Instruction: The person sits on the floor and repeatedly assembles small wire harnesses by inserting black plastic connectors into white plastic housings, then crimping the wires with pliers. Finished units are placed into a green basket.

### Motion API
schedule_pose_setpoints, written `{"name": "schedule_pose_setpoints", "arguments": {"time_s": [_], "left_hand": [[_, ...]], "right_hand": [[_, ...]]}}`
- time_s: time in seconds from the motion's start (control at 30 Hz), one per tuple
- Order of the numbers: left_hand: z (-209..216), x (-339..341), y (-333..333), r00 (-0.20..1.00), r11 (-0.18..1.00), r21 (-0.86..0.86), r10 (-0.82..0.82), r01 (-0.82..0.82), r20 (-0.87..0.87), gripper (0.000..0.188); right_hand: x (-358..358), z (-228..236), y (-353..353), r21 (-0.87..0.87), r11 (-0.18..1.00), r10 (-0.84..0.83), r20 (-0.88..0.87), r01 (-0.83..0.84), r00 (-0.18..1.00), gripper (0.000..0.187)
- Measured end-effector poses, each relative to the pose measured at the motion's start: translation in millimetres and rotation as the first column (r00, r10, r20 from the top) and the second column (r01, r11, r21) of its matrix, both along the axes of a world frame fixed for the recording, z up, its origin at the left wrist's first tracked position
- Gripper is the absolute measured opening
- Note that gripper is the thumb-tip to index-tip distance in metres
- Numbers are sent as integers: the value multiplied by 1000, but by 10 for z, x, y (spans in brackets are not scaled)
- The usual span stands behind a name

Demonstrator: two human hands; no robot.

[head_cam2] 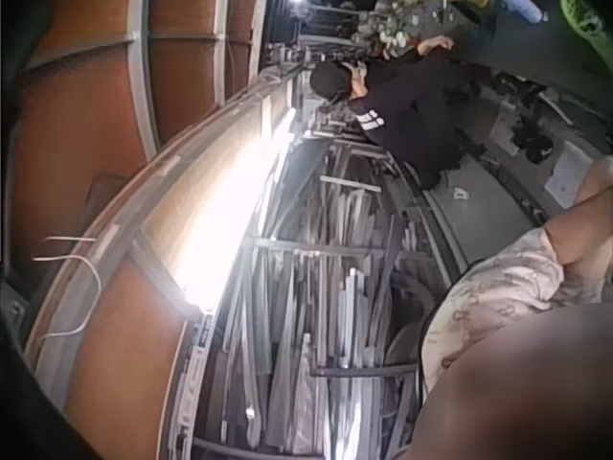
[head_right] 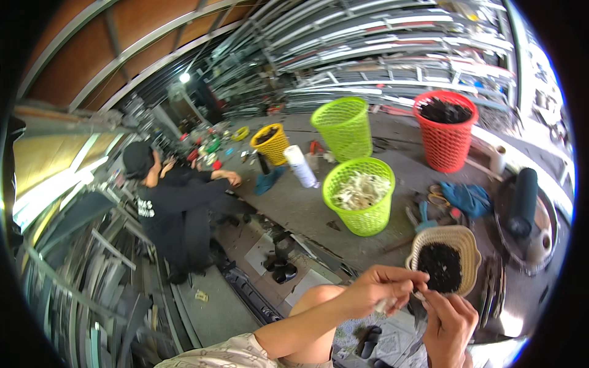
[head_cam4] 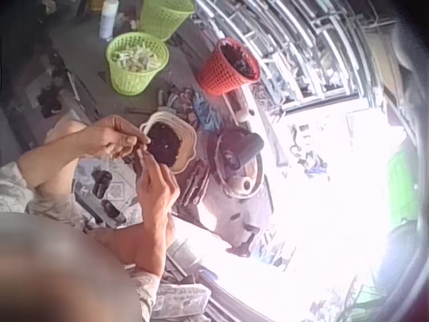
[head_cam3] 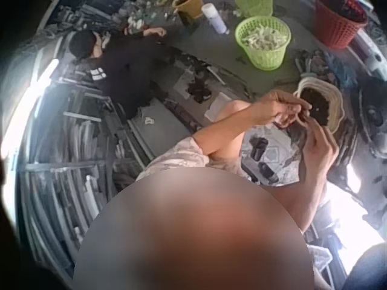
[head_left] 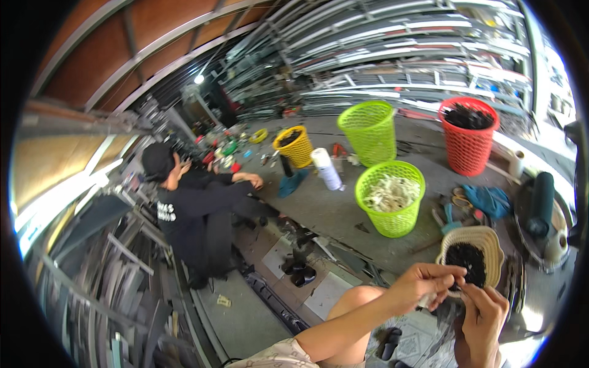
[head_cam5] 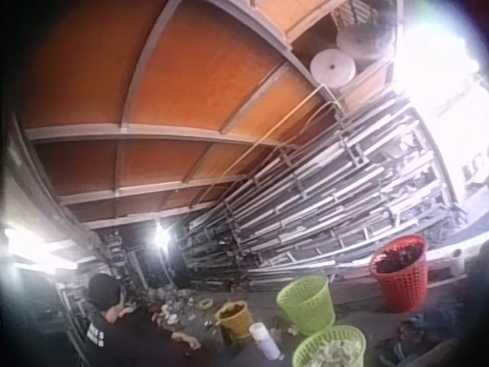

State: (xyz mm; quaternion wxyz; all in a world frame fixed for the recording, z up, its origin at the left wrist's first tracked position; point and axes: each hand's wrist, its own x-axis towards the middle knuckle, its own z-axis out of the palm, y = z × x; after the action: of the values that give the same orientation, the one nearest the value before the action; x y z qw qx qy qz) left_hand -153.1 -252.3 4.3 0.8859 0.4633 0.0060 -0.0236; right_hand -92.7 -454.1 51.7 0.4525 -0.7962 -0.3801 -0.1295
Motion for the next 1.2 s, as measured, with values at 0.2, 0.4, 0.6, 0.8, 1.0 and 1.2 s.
{"name": "schedule_pose_setpoints", "arguments": {"time_s": [0.2, 0.4, 0.6, 0.8, 1.0, 1.2], "left_hand": [[-219, -297, -245, 992, 929, -367, -4, -43, -128, 49], [-290, -389, -269, 982, 857, -479, -167, 190, 91, 69], [-297, -342, -337, 973, 860, -458, -177, 225, 146, 91], [-318, -395, -311, 972, 859, -464, -145, 216, 185, 77], [-412, -330, -353, 957, 851, -462, -144, 251, 254, 67], [-440, -306, -406, 960, 895, -396, -102, 203, 261, 66]], "right_hand": [[-123, 93, -31, -92, 988, 138, 126, -127, 982, 17], [-241, 215, 58, -34, 996, 87, 338, -80, 937, 16], [-352, 298, 150, -50, 998, 57, 376, -42, 925, 14], [-383, 315, 234, -50, 998, 58, 431, -40, 900, 11], [-397, 312, 271, -26, 1000, 5, 454, 7, 891, 12], [-427, 340, 302, -11, 999, 35, 447, -33, 894, 11]]}}
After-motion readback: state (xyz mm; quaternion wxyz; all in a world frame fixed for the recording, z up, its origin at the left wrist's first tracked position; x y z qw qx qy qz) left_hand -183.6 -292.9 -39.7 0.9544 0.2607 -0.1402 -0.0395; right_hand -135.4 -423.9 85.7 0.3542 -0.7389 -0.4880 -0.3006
